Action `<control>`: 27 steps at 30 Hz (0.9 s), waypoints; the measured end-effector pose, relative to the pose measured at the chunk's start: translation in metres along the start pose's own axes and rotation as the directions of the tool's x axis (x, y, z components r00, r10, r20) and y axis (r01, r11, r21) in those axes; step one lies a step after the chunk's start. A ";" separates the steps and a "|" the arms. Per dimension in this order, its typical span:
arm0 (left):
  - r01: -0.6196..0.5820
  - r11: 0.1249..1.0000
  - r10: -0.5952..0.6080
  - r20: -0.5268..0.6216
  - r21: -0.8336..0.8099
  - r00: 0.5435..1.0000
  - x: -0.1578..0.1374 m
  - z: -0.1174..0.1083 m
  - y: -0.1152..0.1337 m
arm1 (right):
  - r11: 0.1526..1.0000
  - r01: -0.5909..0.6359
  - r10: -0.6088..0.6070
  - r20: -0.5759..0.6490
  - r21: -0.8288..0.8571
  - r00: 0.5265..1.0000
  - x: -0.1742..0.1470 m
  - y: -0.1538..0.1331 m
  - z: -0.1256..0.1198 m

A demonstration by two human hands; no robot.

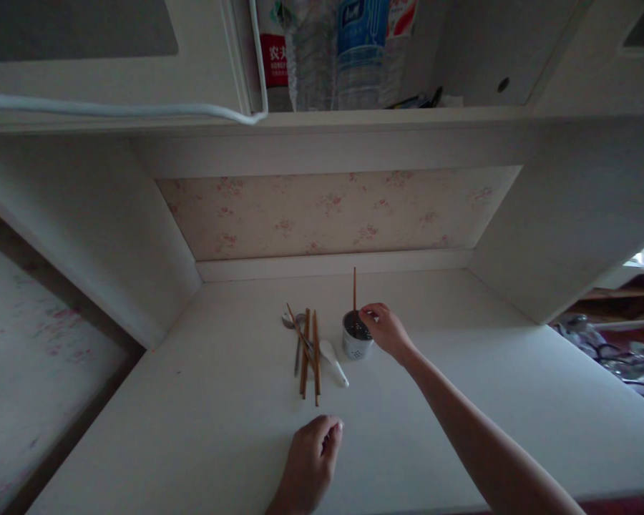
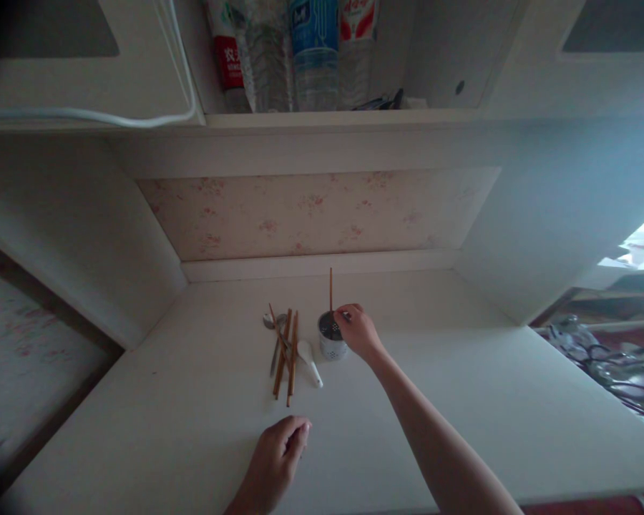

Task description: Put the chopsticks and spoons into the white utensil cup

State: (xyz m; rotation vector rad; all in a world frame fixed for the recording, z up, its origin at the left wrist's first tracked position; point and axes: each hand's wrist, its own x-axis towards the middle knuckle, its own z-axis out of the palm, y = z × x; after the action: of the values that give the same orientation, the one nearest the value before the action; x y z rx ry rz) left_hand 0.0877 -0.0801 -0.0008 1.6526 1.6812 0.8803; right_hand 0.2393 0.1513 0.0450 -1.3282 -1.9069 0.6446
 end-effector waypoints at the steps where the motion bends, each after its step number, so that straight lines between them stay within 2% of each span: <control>1: -0.002 1.000 0.002 -0.001 0.001 1.000 0.000 0.000 0.000 | 1.000 -0.004 0.004 -0.002 0.004 1.000 -0.001 0.000 0.000; 6: -0.003 1.000 0.003 -0.006 0.003 1.000 0.000 0.000 0.002 | 0.997 -0.075 0.077 -0.051 0.031 0.996 -0.004 0.002 -0.006; 10: 0.029 0.997 -0.029 -0.012 -0.070 0.999 0.000 -0.001 0.005 | 0.987 -0.143 0.149 -0.101 0.066 0.984 -0.011 0.015 -0.012; 14: 0.128 0.967 -0.130 0.004 -0.221 0.991 0.007 -0.007 0.004 | 0.976 -0.196 0.208 -0.131 0.099 0.969 -0.035 0.041 -0.010; 16: 0.147 0.964 -0.156 -0.024 -0.222 0.987 0.016 -0.014 0.003 | 0.969 -0.228 0.240 -0.145 0.099 0.960 -0.053 0.053 -0.006; 21: 0.109 0.991 -0.096 -0.156 0.075 0.983 0.055 -0.039 0.004 | 0.965 -0.260 0.264 -0.172 0.044 0.949 -0.096 0.065 0.005; 24: 0.153 0.938 -0.094 -0.195 0.312 0.976 0.081 -0.046 0.006 | 0.970 -0.240 0.241 -0.165 0.025 0.956 -0.108 0.061 0.008; 27: 0.182 0.897 -0.111 -0.193 0.402 0.975 0.099 -0.045 0.008 | 0.974 -0.225 0.223 -0.141 0.006 0.964 -0.112 0.057 0.007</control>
State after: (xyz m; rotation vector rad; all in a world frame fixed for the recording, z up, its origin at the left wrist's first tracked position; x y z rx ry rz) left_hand 0.0535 0.0168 0.0348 1.7257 2.2015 0.6243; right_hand 0.2909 0.0664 -0.0316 -1.5688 -1.6636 0.6337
